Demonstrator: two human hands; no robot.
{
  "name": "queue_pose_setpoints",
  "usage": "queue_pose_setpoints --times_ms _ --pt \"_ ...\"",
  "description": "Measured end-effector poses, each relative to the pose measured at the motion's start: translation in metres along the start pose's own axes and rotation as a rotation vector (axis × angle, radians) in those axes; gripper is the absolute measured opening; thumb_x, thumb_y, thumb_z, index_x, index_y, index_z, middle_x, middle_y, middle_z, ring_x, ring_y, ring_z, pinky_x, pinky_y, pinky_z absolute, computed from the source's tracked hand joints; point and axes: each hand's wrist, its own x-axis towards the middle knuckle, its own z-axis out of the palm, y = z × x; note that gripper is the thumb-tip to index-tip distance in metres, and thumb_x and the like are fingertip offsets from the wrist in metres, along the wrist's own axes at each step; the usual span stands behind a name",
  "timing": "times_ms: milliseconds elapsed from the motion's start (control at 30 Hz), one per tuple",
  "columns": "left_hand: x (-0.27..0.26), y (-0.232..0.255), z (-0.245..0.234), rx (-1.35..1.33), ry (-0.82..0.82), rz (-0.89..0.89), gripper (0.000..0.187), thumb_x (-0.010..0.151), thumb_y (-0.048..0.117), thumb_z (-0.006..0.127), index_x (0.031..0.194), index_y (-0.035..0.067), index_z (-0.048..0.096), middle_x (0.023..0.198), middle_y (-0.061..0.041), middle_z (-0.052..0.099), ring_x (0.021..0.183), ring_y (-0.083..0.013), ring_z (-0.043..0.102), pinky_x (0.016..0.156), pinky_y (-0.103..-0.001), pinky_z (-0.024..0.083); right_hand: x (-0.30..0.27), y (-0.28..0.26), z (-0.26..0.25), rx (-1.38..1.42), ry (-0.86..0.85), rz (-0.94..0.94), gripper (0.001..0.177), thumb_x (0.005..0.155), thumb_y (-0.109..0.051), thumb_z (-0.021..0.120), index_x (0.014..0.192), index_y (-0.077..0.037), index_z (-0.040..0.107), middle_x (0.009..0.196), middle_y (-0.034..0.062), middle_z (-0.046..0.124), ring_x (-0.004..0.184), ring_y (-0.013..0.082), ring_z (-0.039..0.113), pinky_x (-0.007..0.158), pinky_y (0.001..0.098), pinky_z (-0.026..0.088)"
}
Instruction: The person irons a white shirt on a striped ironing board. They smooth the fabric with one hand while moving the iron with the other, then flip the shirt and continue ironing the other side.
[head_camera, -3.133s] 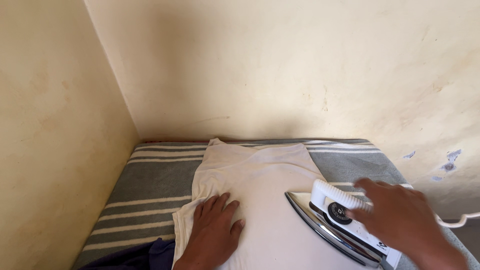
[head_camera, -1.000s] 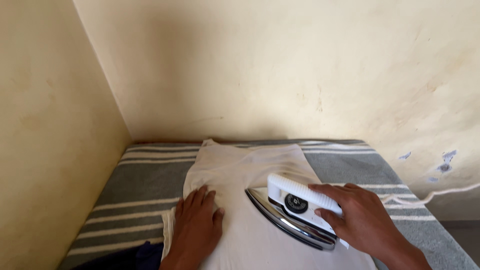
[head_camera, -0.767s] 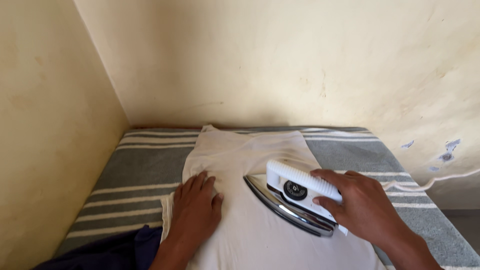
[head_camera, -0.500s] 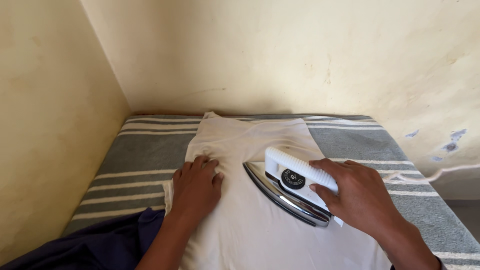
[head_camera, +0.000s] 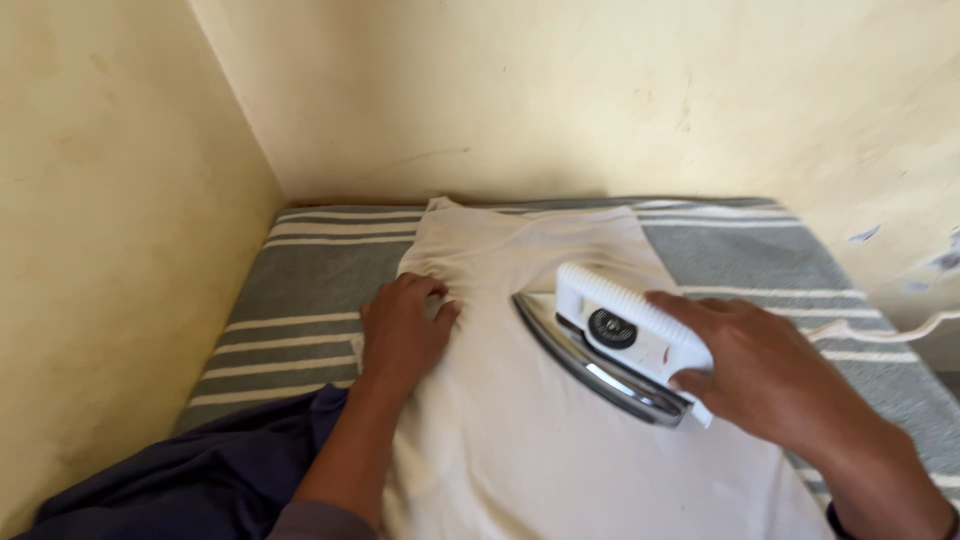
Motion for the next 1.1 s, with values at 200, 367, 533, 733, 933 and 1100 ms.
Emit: queue_pose_setpoints --times_ms 200,367,533,733,933,1100 --pt "-0.001 -0.003 0.003 -0.008 0.035 0.052 0.029 0.087 0.03 0.076 0.11 0.013 0.076 0.125 -0.005 0.069 0.118 -0.0277 0.06 0.104 -0.05 0.04 -0.018 -0.034 -0.014 -0.21 -0.057 0.131 0.091 0.079 -0.036 0.085 0.159 -0.028 0.041 0.112 0.0107 0.074 0.103 0.0272 0.071 0.088 0.0399 0.057" --pt "-0.003 0.001 0.001 0.052 -0.012 0.008 0.027 0.09 0.031 0.073 0.111 0.014 0.075 0.125 -0.003 0.068 0.119 -0.0261 0.058 0.106 -0.05 0.037 -0.016 -0.031 -0.006 -0.05 0.187 0.048 0.089 0.066 -0.036 0.095 0.148 -0.03 0.058 0.101 0.0126 0.074 0.089 0.0313 0.072 0.075 0.0441 0.057" --pt "-0.004 0.002 0.002 0.045 0.0 0.023 0.027 0.089 0.03 0.074 0.11 0.014 0.076 0.127 -0.002 0.067 0.12 -0.0263 0.056 0.106 -0.051 0.035 -0.004 -0.014 0.015 0.016 0.323 0.039 0.087 0.066 -0.035 0.093 0.145 -0.025 0.059 0.093 0.0127 0.074 0.078 0.03 0.071 0.069 0.0434 0.055" --pt "-0.003 0.0 0.004 0.054 0.006 0.027 0.027 0.09 0.031 0.073 0.112 0.014 0.075 0.126 -0.003 0.067 0.12 -0.0265 0.057 0.106 -0.049 0.036 0.022 0.009 0.04 0.013 0.564 -0.029 0.075 0.074 -0.035 0.091 0.143 -0.019 0.066 0.089 0.014 0.071 0.071 0.0281 0.067 0.06 0.0415 0.054" --pt "-0.004 -0.003 0.006 0.046 0.011 0.032 0.027 0.089 0.03 0.073 0.111 0.015 0.075 0.124 -0.003 0.067 0.12 -0.0276 0.056 0.105 -0.051 0.036 0.034 0.036 0.051 0.049 0.611 0.014 0.075 0.074 -0.034 0.091 0.144 -0.021 0.068 0.096 0.0152 0.071 0.084 0.0313 0.067 0.069 0.045 0.055" --pt "-0.003 0.002 0.006 0.076 0.005 0.024 0.028 0.086 0.029 0.075 0.111 0.015 0.075 0.127 -0.004 0.065 0.12 -0.0289 0.054 0.104 -0.051 0.035 0.043 0.046 0.052 0.049 0.613 0.048 0.076 0.074 -0.032 0.092 0.145 -0.022 0.068 0.098 0.0165 0.07 0.091 0.0341 0.067 0.077 0.0471 0.055"
